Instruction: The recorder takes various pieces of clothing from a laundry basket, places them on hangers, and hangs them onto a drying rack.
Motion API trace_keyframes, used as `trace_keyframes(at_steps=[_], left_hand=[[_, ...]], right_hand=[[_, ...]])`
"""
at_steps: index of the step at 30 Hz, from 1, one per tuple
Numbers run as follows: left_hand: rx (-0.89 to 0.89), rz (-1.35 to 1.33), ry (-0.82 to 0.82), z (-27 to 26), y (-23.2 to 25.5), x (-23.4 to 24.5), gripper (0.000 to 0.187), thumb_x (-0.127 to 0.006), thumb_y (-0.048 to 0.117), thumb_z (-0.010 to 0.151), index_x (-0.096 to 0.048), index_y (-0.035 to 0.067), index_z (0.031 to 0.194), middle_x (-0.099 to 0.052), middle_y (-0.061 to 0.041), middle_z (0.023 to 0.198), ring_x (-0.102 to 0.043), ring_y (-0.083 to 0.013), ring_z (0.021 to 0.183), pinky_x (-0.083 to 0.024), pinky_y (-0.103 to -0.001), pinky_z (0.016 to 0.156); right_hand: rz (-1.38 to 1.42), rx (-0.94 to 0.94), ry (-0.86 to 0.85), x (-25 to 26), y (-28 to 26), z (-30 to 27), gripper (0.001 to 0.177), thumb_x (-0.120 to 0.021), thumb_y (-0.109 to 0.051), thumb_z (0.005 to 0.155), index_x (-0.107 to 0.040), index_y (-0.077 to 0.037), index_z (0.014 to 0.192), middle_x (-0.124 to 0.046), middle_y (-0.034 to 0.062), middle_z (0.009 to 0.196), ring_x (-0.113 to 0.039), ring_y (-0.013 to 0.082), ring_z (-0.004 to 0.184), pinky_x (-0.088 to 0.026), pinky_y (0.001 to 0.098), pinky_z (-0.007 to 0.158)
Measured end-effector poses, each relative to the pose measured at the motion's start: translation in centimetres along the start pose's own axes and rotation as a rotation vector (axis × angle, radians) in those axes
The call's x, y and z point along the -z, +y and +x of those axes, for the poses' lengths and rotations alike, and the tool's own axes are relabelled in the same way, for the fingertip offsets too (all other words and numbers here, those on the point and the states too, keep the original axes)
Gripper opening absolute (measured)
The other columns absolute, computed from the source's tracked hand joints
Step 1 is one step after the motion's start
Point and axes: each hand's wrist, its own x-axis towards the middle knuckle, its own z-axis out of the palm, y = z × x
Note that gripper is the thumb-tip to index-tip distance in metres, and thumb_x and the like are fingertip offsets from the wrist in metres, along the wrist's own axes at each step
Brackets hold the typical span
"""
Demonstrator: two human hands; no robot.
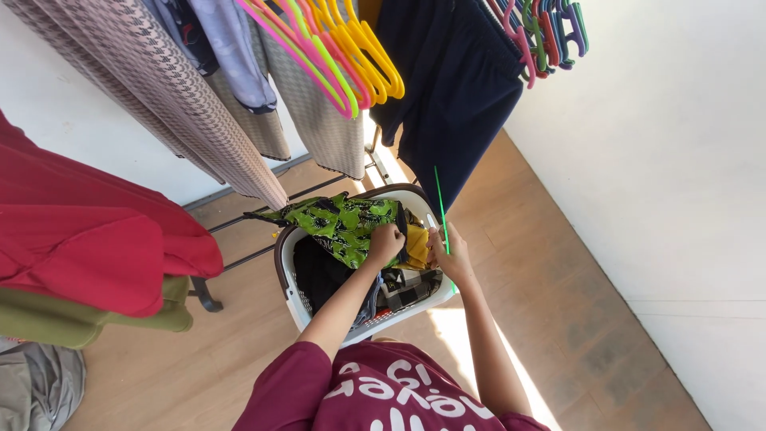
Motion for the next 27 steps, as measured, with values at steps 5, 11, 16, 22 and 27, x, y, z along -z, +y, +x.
trace_keyframes(at_steps=[5, 11, 16, 22, 27], left_hand=[[0.100, -0.343, -0.044, -0.6, -3.7, -0.9, 0.022, -0.078, 0.022, 0.086, -0.078, 0.001, 0.088, -0.079, -0.017, 0.081, -0.074, -0.0232, 0.069, -0.058, -0.037, 0.068], [0.430, -1.222, -0.036, -4.1, -1.0, 3.4, 0.012, -0.065, 0.013, 0.101, -0.070, 0.002, 0.099, -0.072, -0.004, 0.096, -0.072, -0.0161, 0.088, -0.061, -0.033, 0.085], [0.319, -1.672, 0.092, -6.9, -1.8, 7.5, 0.005, -0.057, 0.012, 0.105, -0.058, 0.008, 0.103, -0.064, -0.002, 0.099, -0.069, -0.0168, 0.096, -0.054, -0.036, 0.091], [0.297, -1.251, 0.058, -8.7, 2.7, 14.7, 0.016, -0.054, 0.015, 0.106, -0.068, 0.008, 0.102, -0.066, 0.001, 0.094, -0.063, -0.0101, 0.087, -0.053, -0.030, 0.086], [0.349, -1.345, 0.084, -9.2, 1.5, 12.6, 0.012, -0.058, 0.013, 0.107, -0.067, 0.007, 0.100, -0.063, -0.001, 0.093, -0.061, -0.0111, 0.085, -0.053, -0.032, 0.084]], right_hand=[[-0.070, 0.112, -0.080, -1.7, 3.7, 1.8, 0.023, -0.063, -0.019, 0.096, -0.050, -0.001, 0.099, -0.069, 0.0050, 0.083, -0.076, 0.0144, 0.068, -0.062, 0.0287, 0.048], [-0.444, 0.292, -0.022, -6.3, 5.1, 4.6, 0.048, -0.087, -0.022, 0.080, -0.052, 0.001, 0.104, -0.063, 0.0151, 0.079, -0.062, 0.0268, 0.067, -0.049, 0.0402, 0.061], [0.422, -0.050, -0.340, -8.3, 7.0, 5.6, 0.040, -0.079, -0.022, 0.098, -0.046, 0.000, 0.096, -0.056, 0.0029, 0.080, -0.054, 0.0127, 0.067, -0.044, 0.0303, 0.059], [-0.065, 0.345, 0.156, -9.4, 3.9, 4.6, 0.031, -0.076, -0.018, 0.098, -0.048, -0.005, 0.091, -0.064, 0.0044, 0.072, -0.061, 0.0138, 0.061, -0.048, 0.0298, 0.059], [-0.163, 0.401, -0.197, -7.5, -0.2, 3.2, 0.044, -0.086, -0.017, 0.082, -0.049, -0.003, 0.103, -0.063, 0.0135, 0.076, -0.060, 0.0225, 0.065, -0.049, 0.0345, 0.058]])
